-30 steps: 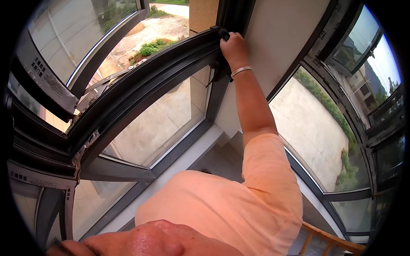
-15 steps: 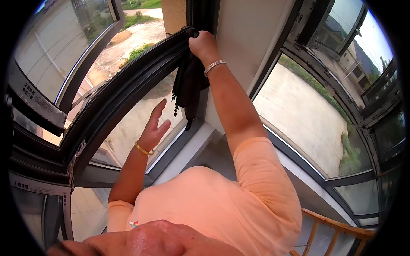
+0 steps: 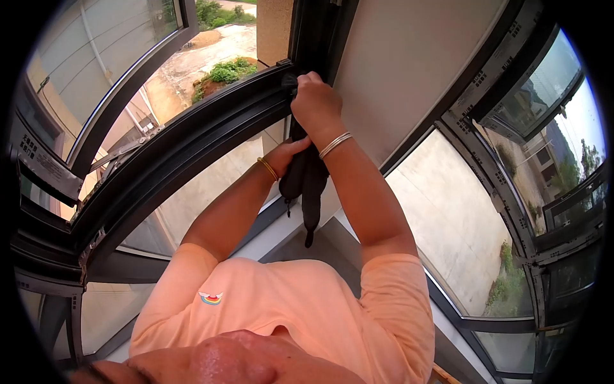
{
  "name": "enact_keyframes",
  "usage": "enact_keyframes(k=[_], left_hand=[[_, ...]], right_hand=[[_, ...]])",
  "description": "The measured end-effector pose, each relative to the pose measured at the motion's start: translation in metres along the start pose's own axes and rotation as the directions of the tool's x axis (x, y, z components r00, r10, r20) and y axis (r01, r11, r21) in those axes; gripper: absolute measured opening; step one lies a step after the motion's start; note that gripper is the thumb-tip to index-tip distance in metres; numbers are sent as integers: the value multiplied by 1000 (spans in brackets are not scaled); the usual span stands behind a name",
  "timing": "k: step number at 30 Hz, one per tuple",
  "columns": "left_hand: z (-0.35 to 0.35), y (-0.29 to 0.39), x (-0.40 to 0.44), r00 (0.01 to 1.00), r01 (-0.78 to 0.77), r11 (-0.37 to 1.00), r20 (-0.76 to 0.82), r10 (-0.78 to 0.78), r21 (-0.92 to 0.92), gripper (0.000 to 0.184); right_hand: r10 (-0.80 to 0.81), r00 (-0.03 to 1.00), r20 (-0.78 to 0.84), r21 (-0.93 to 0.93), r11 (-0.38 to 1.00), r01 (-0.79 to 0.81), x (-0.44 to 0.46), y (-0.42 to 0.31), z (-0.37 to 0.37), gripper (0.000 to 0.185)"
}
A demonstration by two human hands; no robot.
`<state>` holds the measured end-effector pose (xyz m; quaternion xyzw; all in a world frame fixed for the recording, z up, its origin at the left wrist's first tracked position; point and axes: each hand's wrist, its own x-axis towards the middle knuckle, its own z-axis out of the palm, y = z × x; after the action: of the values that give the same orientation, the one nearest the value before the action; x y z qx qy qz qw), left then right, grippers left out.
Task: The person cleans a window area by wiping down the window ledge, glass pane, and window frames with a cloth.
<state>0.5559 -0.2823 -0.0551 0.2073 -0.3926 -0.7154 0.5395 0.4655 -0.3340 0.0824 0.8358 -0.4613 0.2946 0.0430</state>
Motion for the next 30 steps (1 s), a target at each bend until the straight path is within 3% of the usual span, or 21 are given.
enact_keyframes(k=[2, 4, 5, 6, 8, 10, 12, 13, 15, 17, 18, 19, 21, 23, 26, 28, 30], left_hand=[[-2, 6, 3, 990, 139, 980, 28, -136, -140, 54], [-6, 1, -1, 993, 113, 986, -23, -117, -120, 51], [-16, -7, -9, 982, 186, 960, 55, -178, -209, 55], [-25, -12, -14, 963, 261, 924, 144, -229, -279, 58], [-12, -10, -47, 970, 224, 877, 186, -157, -425, 59], [-23, -21, -53, 953, 244, 890, 264, -147, -386, 60], [-29, -25, -51, 948, 284, 827, 273, -165, -486, 60], [-21, -21, -44, 962, 271, 849, 159, -222, -454, 59], [-13, -11, -19, 954, 301, 871, 103, -283, -390, 58], [-10, -3, 1, 943, 324, 926, -15, -333, -193, 54], [-9, -6, 0, 947, 313, 929, -16, -322, -198, 54], [-8, -11, -5, 955, 281, 947, -55, -293, -157, 53], [-8, -18, -16, 963, 245, 965, -94, -254, -94, 52], [-5, -25, -30, 979, 134, 981, -131, -153, -141, 53], [5, -15, -33, 980, 122, 972, -132, -150, -200, 49], [9, 3, -18, 979, 137, 969, -124, -165, -206, 49], [22, 20, -1, 971, 188, 946, -94, -220, -264, 48]], right_hand=[[-2, 998, -70, -30, 1000, 0, 10, 18, 5, 19], [-39, 991, -132, -12, 999, 38, 8, 16, 12, 18], [-28, 991, -130, -8, 1000, 28, -1, 11, 10, 18], [-91, 990, -107, 27, 995, 95, -7, 2, 7, 17], [-270, 950, -154, 39, 959, 279, -27, -21, 3, 17], [-380, 889, -255, -101, 925, 367, -47, -32, 14, 12], [-381, 892, -243, -145, 924, 355, -44, -17, 20, 43], [-375, 895, -241, -145, 926, 348, -38, -8, 19, 43], [-221, 964, -148, -167, 966, 196, -17, 18, 15, 40], [-175, 979, -105, -109, 980, 164, -2, 31, 15, 38], [-164, 981, -102, -95, 983, 155, 0, 30, 18, 39], [-167, 981, -98, -93, 983, 158, -5, 27, 18, 39], [-199, 972, -127, 89, 973, 211, -15, 20, 14, 42], [-273, 947, -169, 150, 943, 298, -31, 14, 12, 43], [-367, 913, -177, 222, 889, 400, -28, 15, 2, 46], [-333, 926, -178, 40, 938, 345, -4, 14, -7, 39], [-263, 961, 86, -197, 941, 275, 26, 14, -8, 22]])
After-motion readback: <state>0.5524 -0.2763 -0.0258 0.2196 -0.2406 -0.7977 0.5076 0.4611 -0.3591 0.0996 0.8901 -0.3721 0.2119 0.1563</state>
